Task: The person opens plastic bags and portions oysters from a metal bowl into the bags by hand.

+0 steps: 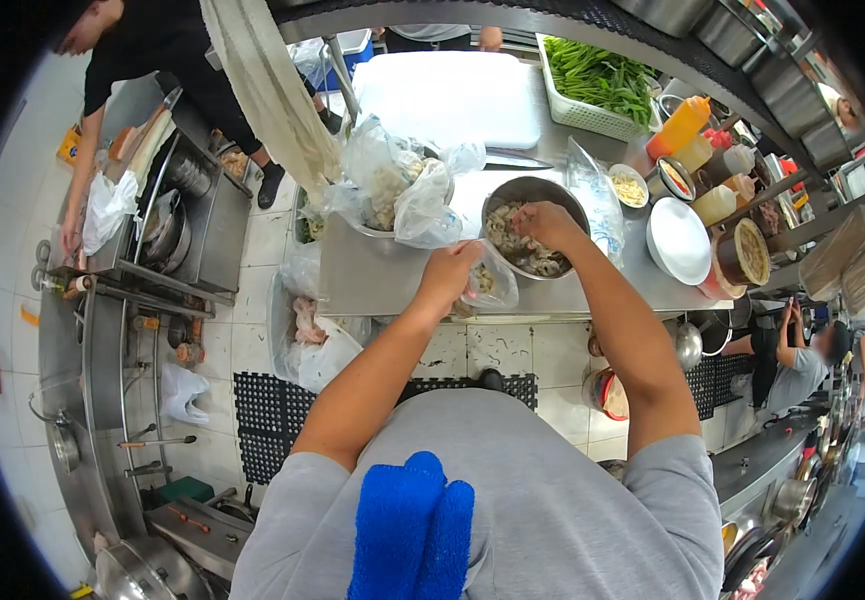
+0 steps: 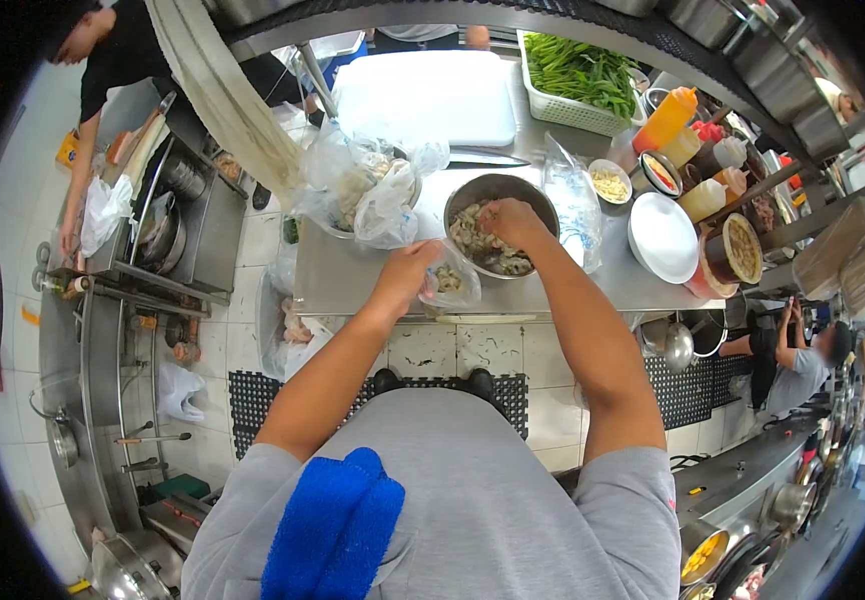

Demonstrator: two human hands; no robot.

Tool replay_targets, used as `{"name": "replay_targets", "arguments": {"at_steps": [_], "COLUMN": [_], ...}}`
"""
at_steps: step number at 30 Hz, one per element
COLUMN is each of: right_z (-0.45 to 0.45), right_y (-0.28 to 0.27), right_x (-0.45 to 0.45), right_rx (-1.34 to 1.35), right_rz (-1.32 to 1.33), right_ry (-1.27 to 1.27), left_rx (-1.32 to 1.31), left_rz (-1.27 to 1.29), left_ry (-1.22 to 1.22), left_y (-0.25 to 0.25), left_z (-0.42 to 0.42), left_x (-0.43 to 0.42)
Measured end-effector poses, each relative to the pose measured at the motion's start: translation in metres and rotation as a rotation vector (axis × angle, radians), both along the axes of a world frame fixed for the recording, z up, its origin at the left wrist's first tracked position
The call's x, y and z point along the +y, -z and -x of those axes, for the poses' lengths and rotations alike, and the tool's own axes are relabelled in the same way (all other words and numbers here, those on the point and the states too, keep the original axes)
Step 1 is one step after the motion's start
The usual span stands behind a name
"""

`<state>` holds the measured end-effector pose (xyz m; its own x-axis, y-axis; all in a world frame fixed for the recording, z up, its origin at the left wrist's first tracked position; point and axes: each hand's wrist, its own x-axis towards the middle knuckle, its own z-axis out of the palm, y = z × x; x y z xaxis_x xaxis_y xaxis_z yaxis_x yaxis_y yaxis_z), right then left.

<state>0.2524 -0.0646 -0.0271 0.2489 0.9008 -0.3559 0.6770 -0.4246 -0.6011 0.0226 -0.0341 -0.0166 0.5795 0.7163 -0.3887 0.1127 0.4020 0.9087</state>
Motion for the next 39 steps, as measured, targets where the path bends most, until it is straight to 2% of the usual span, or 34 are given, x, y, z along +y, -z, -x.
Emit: {"name": "replay_targets", "arguments": {"at_steps": [3,5,9,11,12,14,15,17,18,20,23,27,29,30,32,33,35,39], "right_z": [0.003,0.010,-0.006,-0.004,0.001,0.022,0.033,0.055,0.065,0.083,0.106,0.113,0.105,0.105,0.107,0.107,0.109,0.129], "right_y": [-0.007,-0.012,-0.005,-0.023,-0.034,-0.057,-0.065,-0.074,-0.066,-0.043,-0.035,-0.057,-0.046,-0.049,-0.055,-0.061,-0.069,-0.058], "right_x": [-0.008,-0.017,-0.018,-0.017,-0.017,-0.022,-0.024,-0.028,-0.029,-0.029,-0.034,-0.040,-0.045,-0.048,-0.061,-0.069,-0.088,-0.108], "right_rx": [-0.020,-0.249,-0.139,0.228,0.229,0.519,0.519,0.731,0.731,0.533,0.425,0.248,0.202,0.200,0.197,0.198,0.421,0.325], "right_rz": [-0.112,-0.205,-0.097,0.031,0.031,-0.049,-0.046,-0.125,-0.125,-0.268,-0.371,-0.169,-0.371,-0.370,-0.549,-0.549,-0.325,-0.156], "right_ry": [0.018,-0.082,-0.019,0.138,0.135,0.235,0.235,0.195,0.194,0.126,0.080,0.065,-0.002,-0.003,0.114,0.113,0.312,0.396], "left_rx": [0.001,0.002,0.016,0.026,0.032,0.045,0.057,0.058,0.059,0.041,0.010,0.005,-0.045,-0.091,-0.082,-0.071,-0.045,-0.009], "left_rz": [-0.012,-0.020,-0.090,-0.092,-0.102,-0.118,-0.134,-0.100,-0.068,-0.035,0.004,-0.003,-0.016,-0.029,-0.032,-0.036,-0.068,-0.176], "left_ry": [0.005,0.011,0.026,0.019,0.018,0.024,0.033,0.028,0.023,-0.002,-0.051,-0.056,-0.095,-0.135,-0.100,-0.062,-0.053,-0.003], "left_y": [-0.002,0.003,-0.004,-0.006,-0.007,-0.003,-0.002,-0.002,-0.002,0.001,0.003,0.006,0.006,0.005,0.004,0.003,-0.003,-0.020], "left_z": [0.003,0.005,0.008,0.009,0.008,0.007,0.006,0.005,0.004,0.002,0.004,0.008,0.007,0.008,0.015,0.018,0.024,0.029], "left_x": [0.001,0.002,0.003,0.002,0.003,0.007,0.007,0.009,0.010,0.010,0.012,0.015,0.013,0.011,0.010,0.009,0.004,-0.002]}}
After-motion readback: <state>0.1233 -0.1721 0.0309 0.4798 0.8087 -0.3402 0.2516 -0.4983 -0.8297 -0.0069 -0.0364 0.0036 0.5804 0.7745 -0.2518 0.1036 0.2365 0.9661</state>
